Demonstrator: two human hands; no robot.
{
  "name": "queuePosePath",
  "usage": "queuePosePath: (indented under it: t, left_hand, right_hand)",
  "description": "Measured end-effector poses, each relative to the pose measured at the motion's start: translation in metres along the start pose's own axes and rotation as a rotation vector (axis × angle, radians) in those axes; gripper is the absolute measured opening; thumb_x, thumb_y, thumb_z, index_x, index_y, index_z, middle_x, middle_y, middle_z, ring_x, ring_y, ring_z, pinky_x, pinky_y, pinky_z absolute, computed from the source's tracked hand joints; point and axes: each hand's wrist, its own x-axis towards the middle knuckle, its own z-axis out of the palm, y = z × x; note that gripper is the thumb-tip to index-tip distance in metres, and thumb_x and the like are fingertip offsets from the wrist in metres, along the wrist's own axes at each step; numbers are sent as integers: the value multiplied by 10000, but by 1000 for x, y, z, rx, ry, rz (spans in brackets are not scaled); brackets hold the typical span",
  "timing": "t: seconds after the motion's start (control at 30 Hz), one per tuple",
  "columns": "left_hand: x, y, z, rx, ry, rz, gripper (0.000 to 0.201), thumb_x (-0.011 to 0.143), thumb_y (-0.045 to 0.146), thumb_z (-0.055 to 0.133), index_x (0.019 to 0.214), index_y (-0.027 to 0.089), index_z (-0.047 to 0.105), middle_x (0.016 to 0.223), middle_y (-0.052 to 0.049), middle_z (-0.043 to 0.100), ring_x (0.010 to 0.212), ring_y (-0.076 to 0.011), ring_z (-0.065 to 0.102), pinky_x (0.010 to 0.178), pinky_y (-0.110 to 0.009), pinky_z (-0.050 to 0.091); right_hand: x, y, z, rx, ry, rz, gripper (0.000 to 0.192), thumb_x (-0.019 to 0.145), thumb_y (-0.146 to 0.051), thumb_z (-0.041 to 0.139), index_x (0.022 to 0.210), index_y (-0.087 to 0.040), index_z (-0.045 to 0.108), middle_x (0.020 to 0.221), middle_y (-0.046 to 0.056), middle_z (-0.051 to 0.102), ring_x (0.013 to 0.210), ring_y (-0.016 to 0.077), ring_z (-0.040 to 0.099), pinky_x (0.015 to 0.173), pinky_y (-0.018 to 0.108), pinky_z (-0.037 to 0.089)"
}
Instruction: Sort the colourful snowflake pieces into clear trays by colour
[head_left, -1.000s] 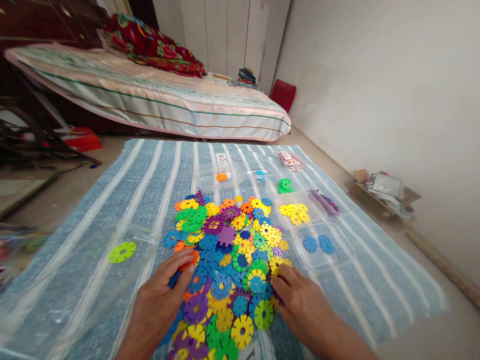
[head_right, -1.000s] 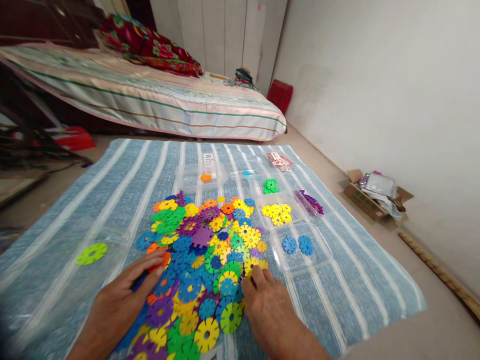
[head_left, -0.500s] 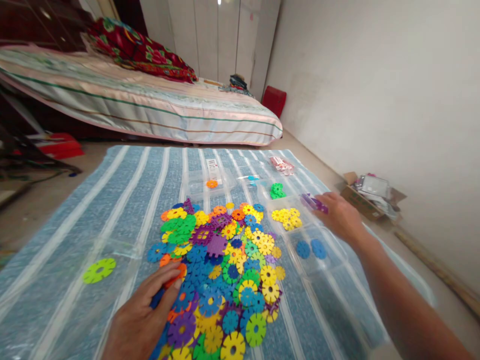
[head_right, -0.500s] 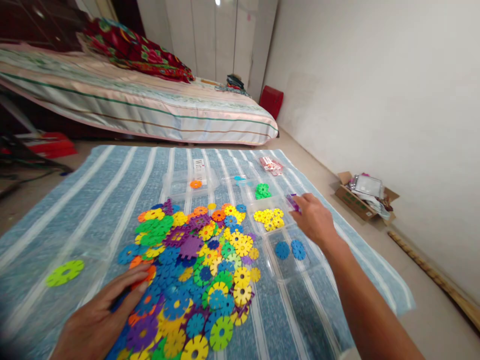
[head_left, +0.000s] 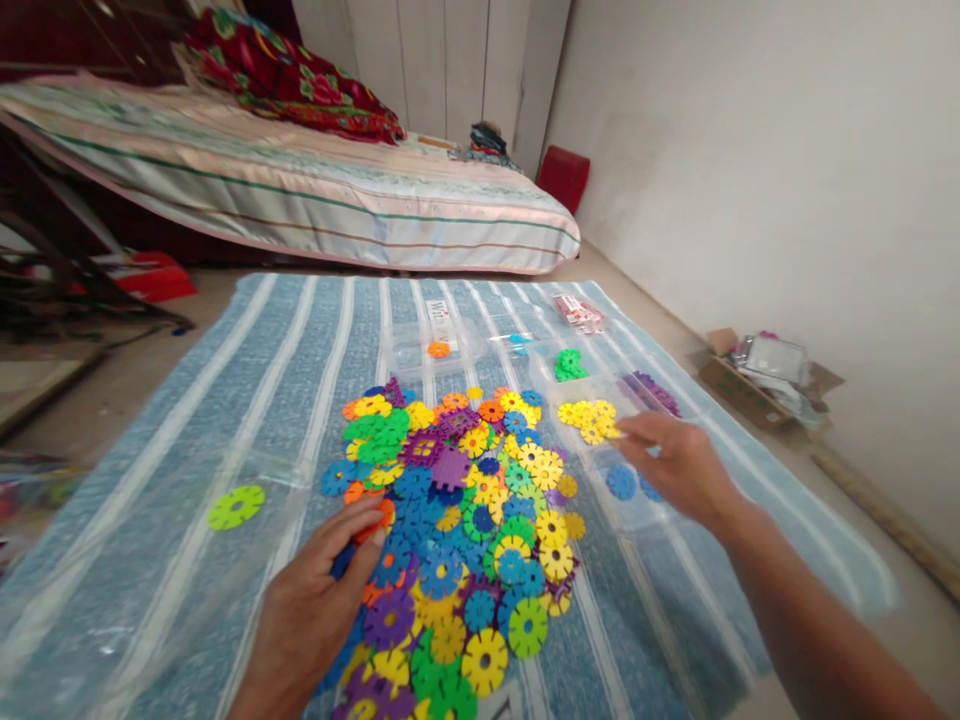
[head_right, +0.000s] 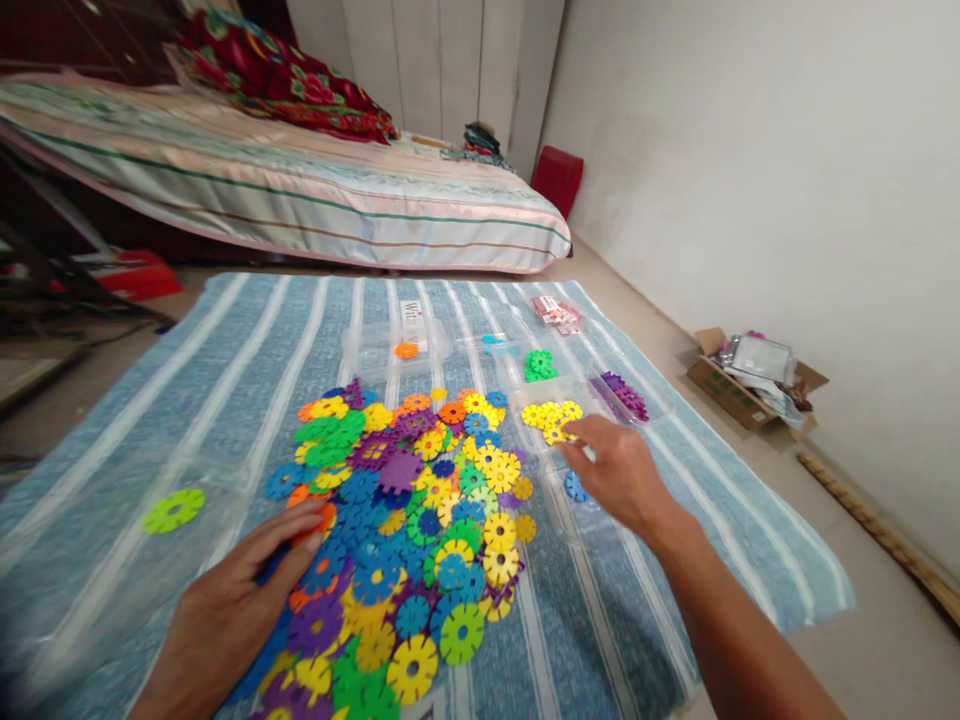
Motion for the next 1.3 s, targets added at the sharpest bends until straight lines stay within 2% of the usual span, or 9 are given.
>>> queuePosePath:
  t: [0.07,0.17,0.33,0.5,0.67,0.77,0.9,1.1,1.3]
  left_hand:
    - [0,0,1,-10,-3,9,344,782,542,531,910,258,678,1074,-27,699,1047,-225,635,998,-387,462]
    - [0,1,1,-17,-6,11,338,788,523,531,916,246,676,1077,-38,698,1058,-223,629,1000,-384,459]
    - [-1,7,-1,-23,-22,16,339,791,512,531,915,232,675,1081,-44,698,1043,-221,636,982,-376,471]
    - [-1,11,-3,-24,-27,17,349,786,518,530,892,218,674,1064,-54,702,1001,-214,651,976,-370,473]
    - [-2,11,-3,-17,-29,5,356,780,528,530,887,221,675,1055,-49,707,1007,-216,649,974,-371,474]
    - [-2,12,-3,-23,-30,18,349,782,519,531,898,223,674,1053,-45,708,1014,-213,646,979,-370,470]
    - [-2,13,-3,-21,-42,29,327,786,496,534,905,223,671,1069,-44,702,1031,-210,637,990,-368,462]
    - [-4,13,-3,-26,-41,43,301,798,454,526,923,218,666,1084,-44,695,1043,-207,631,987,-372,465]
    - [-14,21,-1,30,26,125,235,828,366,514,903,205,668,1062,-62,695,1034,-209,632,952,-378,492]
  right_hand:
    - [-24,-32,10,142,-69,-157,193,894,-301,483,933,-207,648,893,44,688,829,166,640,753,277,496]
    - [-56,-69,33,189,-233,-210,173,903,-214,464,882,-204,635,869,42,665,816,155,626,747,267,503]
    - [-88,-92,71,109,-188,-177,143,831,-150,546,931,-185,642,1087,100,630,1026,227,582,894,372,497]
    - [-96,-98,76,61,-190,-168,321,756,-157,632,1076,-177,625,1261,135,551,1204,292,482,1018,467,416]
    - [-99,-98,74,41,-291,-167,487,717,-182,671,1196,-175,583,1330,162,499,1279,338,403,1033,520,383]
    - [-103,-94,78,36,-277,-164,510,710,-161,658,1212,-186,574,1336,158,497,1293,334,386,1041,533,367]
    - [-108,-91,84,38,-180,-181,440,731,-127,615,1164,-204,596,1305,138,526,1262,306,428,1029,523,390]
    - [-108,-87,89,94,-39,-213,187,808,-147,565,963,-189,660,1192,126,599,1168,263,519,996,460,453]
    - [-110,-80,95,179,63,-217,149,865,-211,527,894,-214,672,1106,97,653,1077,243,593,945,439,504]
